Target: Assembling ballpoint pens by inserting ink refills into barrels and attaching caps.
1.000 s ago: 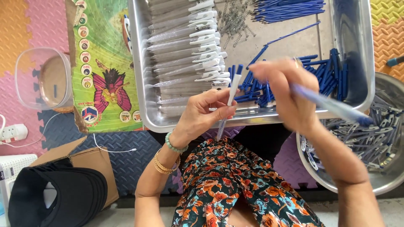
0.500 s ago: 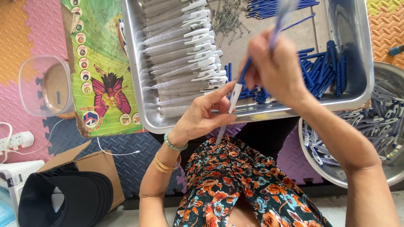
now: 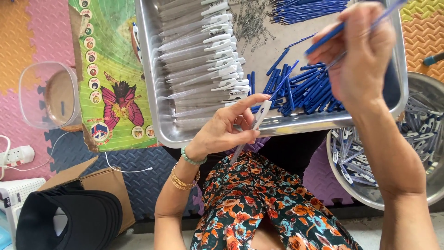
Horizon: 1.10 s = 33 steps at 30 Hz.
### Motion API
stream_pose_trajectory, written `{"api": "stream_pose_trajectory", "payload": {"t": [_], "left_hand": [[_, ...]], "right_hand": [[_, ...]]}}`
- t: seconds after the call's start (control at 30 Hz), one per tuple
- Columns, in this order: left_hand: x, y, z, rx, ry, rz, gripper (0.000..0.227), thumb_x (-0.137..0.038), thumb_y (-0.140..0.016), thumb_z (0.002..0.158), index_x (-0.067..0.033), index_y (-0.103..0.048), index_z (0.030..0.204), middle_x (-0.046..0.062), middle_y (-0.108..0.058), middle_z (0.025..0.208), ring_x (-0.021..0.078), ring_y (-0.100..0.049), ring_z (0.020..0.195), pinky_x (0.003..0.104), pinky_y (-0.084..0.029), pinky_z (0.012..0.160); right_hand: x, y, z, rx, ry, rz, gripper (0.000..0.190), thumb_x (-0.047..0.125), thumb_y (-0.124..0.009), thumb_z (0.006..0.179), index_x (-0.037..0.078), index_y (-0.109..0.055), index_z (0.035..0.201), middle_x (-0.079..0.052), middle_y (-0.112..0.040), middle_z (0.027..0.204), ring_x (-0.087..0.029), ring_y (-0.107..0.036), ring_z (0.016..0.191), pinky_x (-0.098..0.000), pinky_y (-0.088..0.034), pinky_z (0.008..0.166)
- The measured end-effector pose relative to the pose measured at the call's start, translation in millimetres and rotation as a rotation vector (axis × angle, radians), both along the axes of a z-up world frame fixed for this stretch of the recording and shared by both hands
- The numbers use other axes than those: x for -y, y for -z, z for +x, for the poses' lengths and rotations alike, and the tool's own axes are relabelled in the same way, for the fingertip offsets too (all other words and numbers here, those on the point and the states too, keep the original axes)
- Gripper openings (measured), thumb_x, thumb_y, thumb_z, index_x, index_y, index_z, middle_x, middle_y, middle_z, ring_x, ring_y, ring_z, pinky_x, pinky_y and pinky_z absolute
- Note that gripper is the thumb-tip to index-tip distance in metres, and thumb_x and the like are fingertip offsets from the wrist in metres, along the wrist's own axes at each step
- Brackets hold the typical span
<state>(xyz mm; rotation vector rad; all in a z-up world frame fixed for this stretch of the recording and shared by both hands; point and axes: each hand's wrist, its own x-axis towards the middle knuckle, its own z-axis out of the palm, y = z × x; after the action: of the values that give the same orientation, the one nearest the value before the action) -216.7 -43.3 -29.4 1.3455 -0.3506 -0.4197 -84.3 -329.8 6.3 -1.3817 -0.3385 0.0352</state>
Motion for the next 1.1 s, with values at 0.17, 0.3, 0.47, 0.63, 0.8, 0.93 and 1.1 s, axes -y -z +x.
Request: {"api": "stream_pose_trajectory", "payload": {"t": [0.17,0.3,0.47,0.63,0.8,0.93,1.1], "left_hand": [[0,-4,-1,-0.009,-0.033,0.058,0.078,0.002,-0.08,0.098,-0.0201,-0.053,0.167,-0.002,-0.065,0.089,0.0065,-0.062,0.074,0.02,-0.05,0.068],[0,-7,-3,-0.069,-0.04,0.033,0.079,0.005,-0.078,0.097,-0.02,-0.052,0.167,-0.002,-0.064,0.091,0.0077,-0.064,0.077,0.021,-0.052,0.071],[2,-9,-2,-0.081,-0.059,0.052,0.079,0.005,-0.08,0.096,-0.0199,-0.053,0.167,-0.003,-0.062,0.09,0.0066,-0.06,0.074,0.02,-0.05,0.07],[1,-12,1,-0.13,-0.047,0.047,0.081,0.003,-0.081,0.094,-0.0205,-0.053,0.166,-0.002,-0.062,0.09,0.0101,-0.069,0.076,0.021,-0.057,0.072],[-16,-16,16,-0.099,0.047,0.086,0.085,-0.001,-0.078,0.099,-0.025,-0.042,0.173,0.007,-0.076,0.101,0.017,-0.078,0.079,0.024,-0.065,0.064],[-34,-41,70,-0.043,0.04,0.242,0.088,0.006,-0.074,0.099,-0.0265,-0.04,0.173,0.014,-0.082,0.102,0.0147,-0.07,0.065,0.018,-0.06,0.051],[-34,-23,166,0.664,-0.159,1.048,0.047,0.004,-0.078,0.083,-0.0155,-0.087,0.125,0.002,-0.082,0.075,0.0097,-0.056,0.046,0.025,-0.042,0.037]], "right_hand": [[12,-5,-4,0.022,0.033,-0.382,0.016,0.018,-0.057,0.134,0.006,-0.063,0.126,-0.011,-0.071,0.098,-0.016,-0.069,0.069,-0.0231,-0.058,0.057],[3,5,-21,-0.228,-0.193,-0.971,0.027,0.023,-0.069,0.112,0.002,-0.081,0.125,-0.011,-0.073,0.071,-0.019,-0.061,0.051,-0.0296,-0.048,0.042],[-2,-11,-24,-0.049,-0.208,-0.763,0.034,0.014,-0.062,0.116,-0.003,-0.071,0.144,-0.012,-0.069,0.092,-0.017,-0.063,0.065,-0.0266,-0.051,0.051],[-29,-32,-15,-0.348,-0.337,-0.291,0.036,0.018,-0.055,0.117,0.0,-0.067,0.145,-0.007,-0.069,0.089,-0.008,-0.054,0.057,-0.0205,-0.04,0.045],[-18,-17,28,-0.182,-0.205,-0.301,0.022,0.021,-0.061,0.126,0.011,-0.072,0.11,0.0,-0.065,0.077,-0.006,-0.056,0.055,-0.0195,-0.047,0.044],[5,-9,65,-0.36,0.017,-0.25,0.018,0.022,-0.061,0.129,0.014,-0.068,0.114,0.005,-0.071,0.097,-0.003,-0.064,0.068,-0.0175,-0.056,0.059],[15,23,96,0.067,0.128,-0.597,0.034,0.007,-0.049,0.134,0.009,-0.075,0.112,-0.001,-0.072,0.092,-0.008,-0.07,0.083,-0.0228,-0.064,0.081]]}}
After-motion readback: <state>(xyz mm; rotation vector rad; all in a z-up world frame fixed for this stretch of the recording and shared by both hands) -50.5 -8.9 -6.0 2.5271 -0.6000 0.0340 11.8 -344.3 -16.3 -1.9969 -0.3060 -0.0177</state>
